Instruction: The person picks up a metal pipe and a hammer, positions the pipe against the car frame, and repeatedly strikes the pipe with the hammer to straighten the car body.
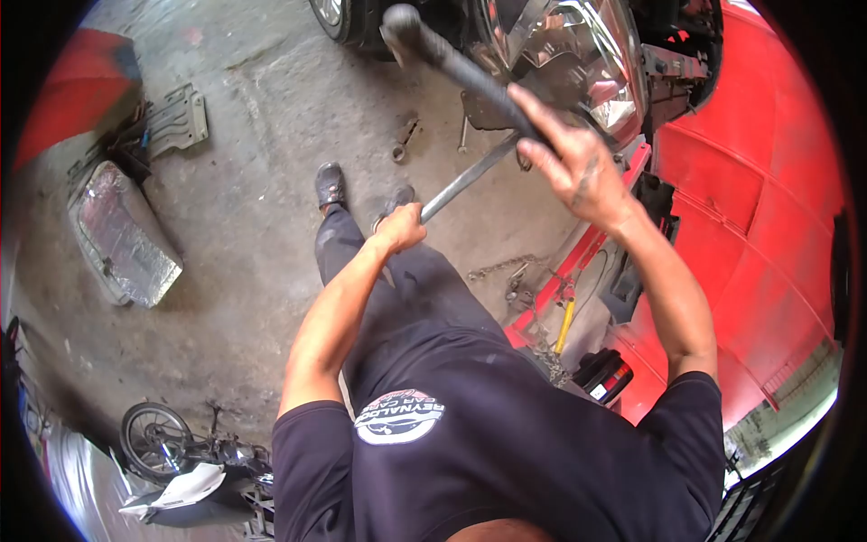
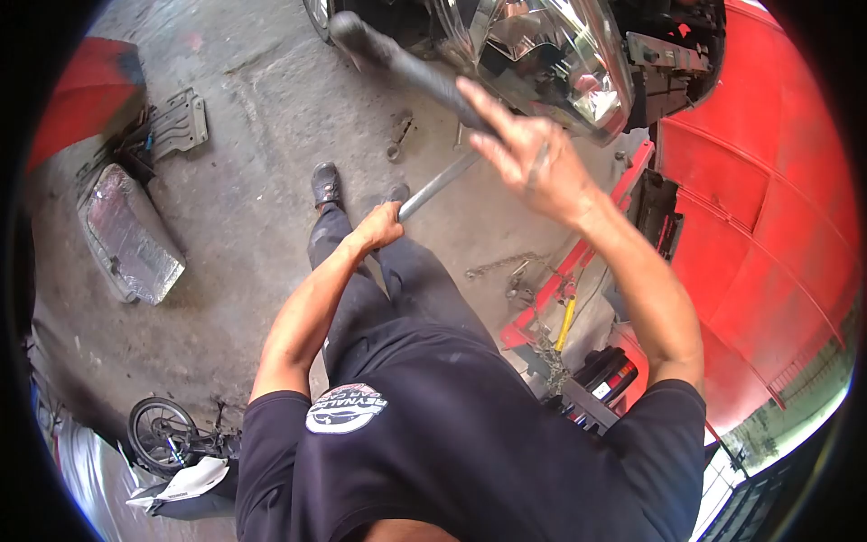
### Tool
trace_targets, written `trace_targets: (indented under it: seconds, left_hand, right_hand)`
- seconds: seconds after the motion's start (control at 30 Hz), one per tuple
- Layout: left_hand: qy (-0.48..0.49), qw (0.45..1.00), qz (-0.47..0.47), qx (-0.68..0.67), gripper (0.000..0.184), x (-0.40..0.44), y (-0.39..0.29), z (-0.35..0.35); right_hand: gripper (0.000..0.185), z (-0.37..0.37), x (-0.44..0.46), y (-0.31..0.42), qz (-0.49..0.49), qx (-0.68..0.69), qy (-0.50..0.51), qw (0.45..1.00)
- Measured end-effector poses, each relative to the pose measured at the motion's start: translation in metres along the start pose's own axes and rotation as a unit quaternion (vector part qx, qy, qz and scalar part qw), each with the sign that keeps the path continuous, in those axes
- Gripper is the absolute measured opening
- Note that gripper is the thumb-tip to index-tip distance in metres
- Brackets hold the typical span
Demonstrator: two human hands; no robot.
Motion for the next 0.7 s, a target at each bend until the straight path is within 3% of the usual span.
trace_targets:
  seconds: [0.1, 0.2, 0.27, 0.33, 0.37, 0.4, 0.43, 0.47, 0.5, 0.53, 0.57, 0.63, 0.67, 0.7]
  left_hand:
    - [0.001, 1.000, -0.007, 0.011, 0.029, 0.004, 0.003, 0.008]
    - [0.002, 1.000, 0.004, 0.004, 0.027, 0.004, 0.006, 0.007]
    - [0.008, 1.000, 0.012, 0.004, 0.028, 0.001, 0.006, 0.010]
    - [0.024, 1.000, 0.018, 0.001, 0.032, -0.004, 0.000, 0.012]
    - [0.023, 1.000, 0.010, 0.017, 0.033, -0.006, -0.009, 0.004]
    - [0.028, 0.999, 0.004, 0.035, 0.034, -0.015, -0.017, -0.014]
    - [0.020, 0.998, -0.003, 0.052, 0.036, -0.017, -0.022, -0.020]
    - [0.014, 0.998, -0.054, -0.030, 0.037, -0.005, -0.006, -0.035]
    - [0.029, 0.988, -0.107, -0.112, 0.037, 0.006, 0.009, -0.061]
    - [-0.031, 0.997, -0.069, -0.019, 0.032, -0.013, -0.002, -0.045]
    - [0.050, 0.985, 0.015, -0.165, 0.031, -0.018, 0.014, -0.058]
    - [0.006, 0.995, -0.015, -0.100, 0.030, -0.021, 0.017, -0.041]
    - [0.017, 0.995, 0.003, -0.099, 0.045, -0.013, 0.034, -0.040]
    - [-0.102, 0.987, -0.111, -0.055, 0.043, -0.019, 0.033, -0.026]
  right_hand:
    - [0.060, 0.040, 0.021, 0.037, 0.111, -0.005, -0.097, 0.989]
    - [0.060, 0.035, 0.030, 0.029, 0.145, 0.010, -0.135, 0.980]
    - [0.061, -0.008, 0.014, -0.025, 0.047, -0.054, -0.062, 0.996]
    - [0.062, -0.080, -0.026, -0.107, -0.105, -0.130, 0.100, 0.981]
    - [0.061, -0.123, -0.055, -0.159, -0.095, -0.182, 0.142, 0.968]
    - [0.058, -0.122, -0.063, -0.144, -0.254, -0.018, 0.192, 0.948]
    - [0.056, -0.122, -0.061, -0.142, -0.172, -0.015, 0.120, 0.978]
    - [0.054, -0.123, -0.064, -0.139, -0.086, -0.023, 0.051, 0.995]
    - [0.054, -0.118, -0.066, -0.121, -0.105, -0.003, 0.058, 0.993]
    - [0.053, -0.113, -0.067, -0.103, -0.124, 0.018, 0.063, 0.990]
    - [0.053, -0.110, -0.067, -0.078, -0.215, 0.089, 0.142, 0.962]
    - [0.059, -0.118, -0.057, -0.061, -0.081, 0.074, 0.086, 0.990]
    - [0.058, -0.124, -0.052, -0.058, -0.118, 0.097, 0.127, 0.980]
    - [0.058, -0.129, -0.052, -0.046, -0.161, 0.127, 0.176, 0.963]
Point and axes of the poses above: each hand's wrist, its own x-axis towards the middle knuckle, its own z-axis out of the back of the hand, y = z × x, the point moved 8 cm from there along x, towards the middle knuckle, and after that the axes turned 8 degrees about y, right-handed, at the moved point
